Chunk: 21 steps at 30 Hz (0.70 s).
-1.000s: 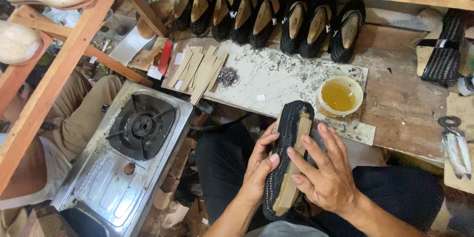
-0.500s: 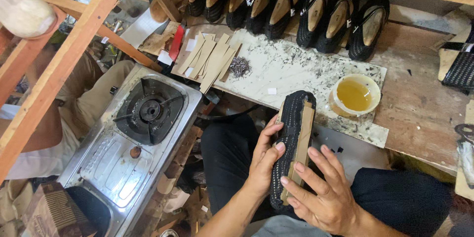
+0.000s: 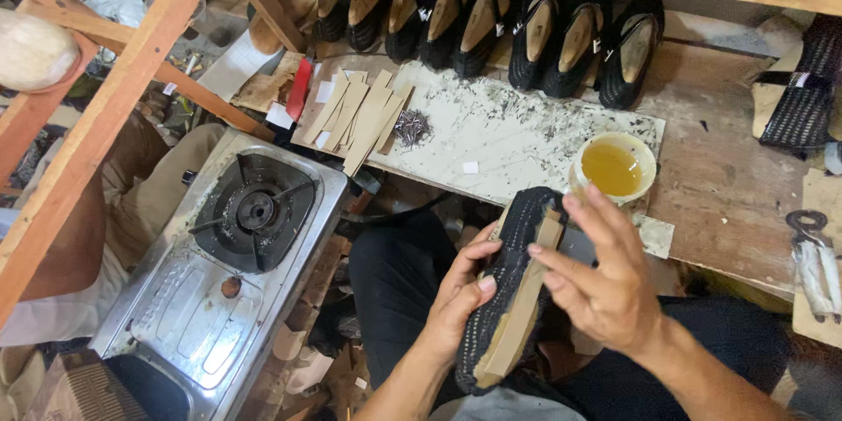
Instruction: The person sits on the floor at a workbench holding a black woven shoe upper. They apply yellow glue from a cup onto the cardboard insole inside the shoe, spread it with their fingers, and press and smooth the insole and upper together by hand, repeating the glue-and-press cycle.
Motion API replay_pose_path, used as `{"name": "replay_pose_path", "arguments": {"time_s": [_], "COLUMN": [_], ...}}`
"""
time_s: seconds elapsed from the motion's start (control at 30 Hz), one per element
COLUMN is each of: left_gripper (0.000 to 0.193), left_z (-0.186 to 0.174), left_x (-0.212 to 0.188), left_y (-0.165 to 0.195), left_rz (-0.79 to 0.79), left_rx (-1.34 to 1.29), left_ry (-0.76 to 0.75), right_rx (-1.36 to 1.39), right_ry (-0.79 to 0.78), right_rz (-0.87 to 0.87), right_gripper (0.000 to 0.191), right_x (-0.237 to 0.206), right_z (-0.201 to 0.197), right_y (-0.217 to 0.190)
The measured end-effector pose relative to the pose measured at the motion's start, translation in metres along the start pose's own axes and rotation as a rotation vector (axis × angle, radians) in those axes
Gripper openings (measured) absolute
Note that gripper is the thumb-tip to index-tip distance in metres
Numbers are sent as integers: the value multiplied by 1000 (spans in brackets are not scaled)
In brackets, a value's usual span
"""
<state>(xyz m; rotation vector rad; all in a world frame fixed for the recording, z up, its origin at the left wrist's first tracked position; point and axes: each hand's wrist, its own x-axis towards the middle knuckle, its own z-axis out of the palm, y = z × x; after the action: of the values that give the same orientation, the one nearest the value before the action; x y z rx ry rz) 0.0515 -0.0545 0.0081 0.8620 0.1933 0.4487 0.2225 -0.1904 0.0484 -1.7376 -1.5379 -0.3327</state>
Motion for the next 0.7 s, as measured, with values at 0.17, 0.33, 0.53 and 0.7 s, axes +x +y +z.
{"name": "replay_pose_path", "arguments": {"time_s": [0.17, 0.33, 0.53, 0.7], "left_gripper": [51, 51, 51, 50], "left_z": [-13, -11, -7, -8], "left_x": [-1, -11, -9, 0], "left_y": [-3, -6, -3, -4], "left_rz": [-86, -151, -169, -157], "left_rx": [-90, -228, -214, -183], "left_ry": [34, 61, 58, 19], "right_rx": [-156, -414, -403, -77], "right_ry": [-160, -235, -338, -206], "right_rz": [231, 317, 419, 577], "right_gripper": [25, 64, 50, 50], "right_x": [1, 14, 6, -11], "right_z": [-8, -18, -28, -35], "right_y": [57, 97, 116, 104]}}
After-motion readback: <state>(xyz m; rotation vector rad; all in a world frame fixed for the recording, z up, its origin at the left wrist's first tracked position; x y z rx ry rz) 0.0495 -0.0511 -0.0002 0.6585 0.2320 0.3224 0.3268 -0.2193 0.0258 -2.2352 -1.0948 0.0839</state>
